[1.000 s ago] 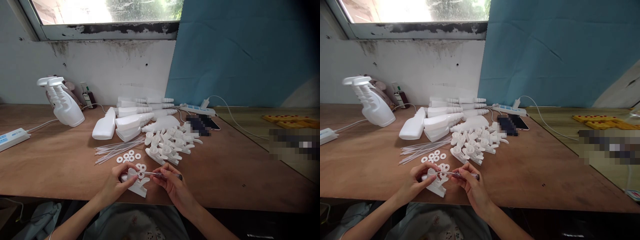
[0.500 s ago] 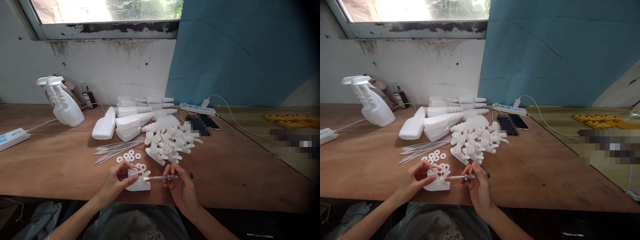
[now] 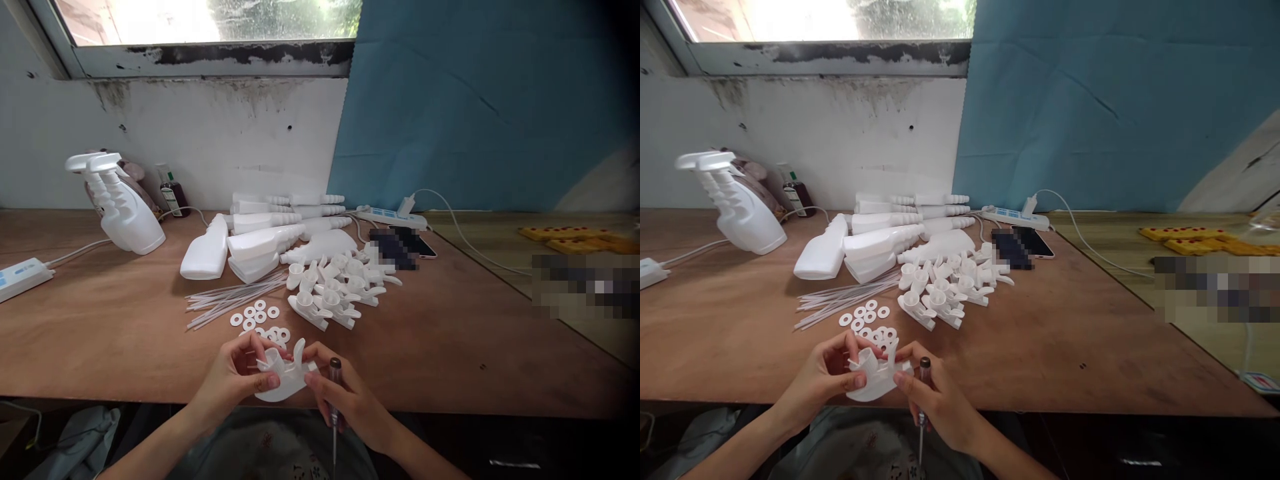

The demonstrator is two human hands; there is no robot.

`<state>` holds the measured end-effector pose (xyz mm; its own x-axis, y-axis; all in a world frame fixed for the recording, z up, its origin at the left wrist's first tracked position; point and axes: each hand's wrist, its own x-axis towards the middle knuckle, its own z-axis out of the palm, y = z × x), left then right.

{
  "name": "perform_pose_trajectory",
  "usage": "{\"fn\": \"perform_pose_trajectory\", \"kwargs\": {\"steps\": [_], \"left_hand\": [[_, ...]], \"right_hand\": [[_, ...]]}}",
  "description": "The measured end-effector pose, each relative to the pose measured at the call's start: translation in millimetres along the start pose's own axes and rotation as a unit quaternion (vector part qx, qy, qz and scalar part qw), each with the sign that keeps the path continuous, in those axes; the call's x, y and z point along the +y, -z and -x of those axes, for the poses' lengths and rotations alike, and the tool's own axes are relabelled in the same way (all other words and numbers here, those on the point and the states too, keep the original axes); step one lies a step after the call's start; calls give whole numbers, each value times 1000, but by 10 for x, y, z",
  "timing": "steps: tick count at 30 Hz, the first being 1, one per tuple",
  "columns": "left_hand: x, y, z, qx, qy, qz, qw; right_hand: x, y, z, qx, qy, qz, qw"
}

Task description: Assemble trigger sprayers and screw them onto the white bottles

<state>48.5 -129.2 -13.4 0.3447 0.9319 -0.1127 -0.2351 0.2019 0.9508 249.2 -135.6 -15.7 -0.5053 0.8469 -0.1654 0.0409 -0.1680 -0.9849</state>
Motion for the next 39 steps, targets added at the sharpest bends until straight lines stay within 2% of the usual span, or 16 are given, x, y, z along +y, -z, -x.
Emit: {"fn": "perform_pose_trajectory", "kwargs": {"steps": [4,7,11,13,17,20,29,32,35,37,39], "left_hand": [[-16,-44,21,-12,-7,-18,1000],[-39,-74,37,-17,-25,-45,999],[-71,-90,70,-27,-79,-150,985],[-89,-92,90,-28,-138,-227,964],[-129,-113,117,-56,-274,-345,896],[-144,-139,120,-62,-304,-355,882],[-36,-156,169,-81,-268,-323,904],[23,-91,152,-20,-271,-321,907],[45,75,52,66,-206,-372,903],[20,210,-40,102,-155,-430,884],[-30,319,-122,119,-152,-500,844]], "right_hand": [[-11,12,29,17,34,56,998],[-18,26,49,27,25,101,994],[-95,40,106,42,20,209,977],[-151,37,145,47,30,266,962],[-203,6,206,65,42,347,935],[-180,-19,212,84,50,383,919],[-173,-21,168,99,45,436,893],[-180,-20,162,99,37,445,889],[-198,65,154,117,16,456,882],[-222,193,154,135,-9,465,875],[-253,370,163,163,-31,475,864]]}}
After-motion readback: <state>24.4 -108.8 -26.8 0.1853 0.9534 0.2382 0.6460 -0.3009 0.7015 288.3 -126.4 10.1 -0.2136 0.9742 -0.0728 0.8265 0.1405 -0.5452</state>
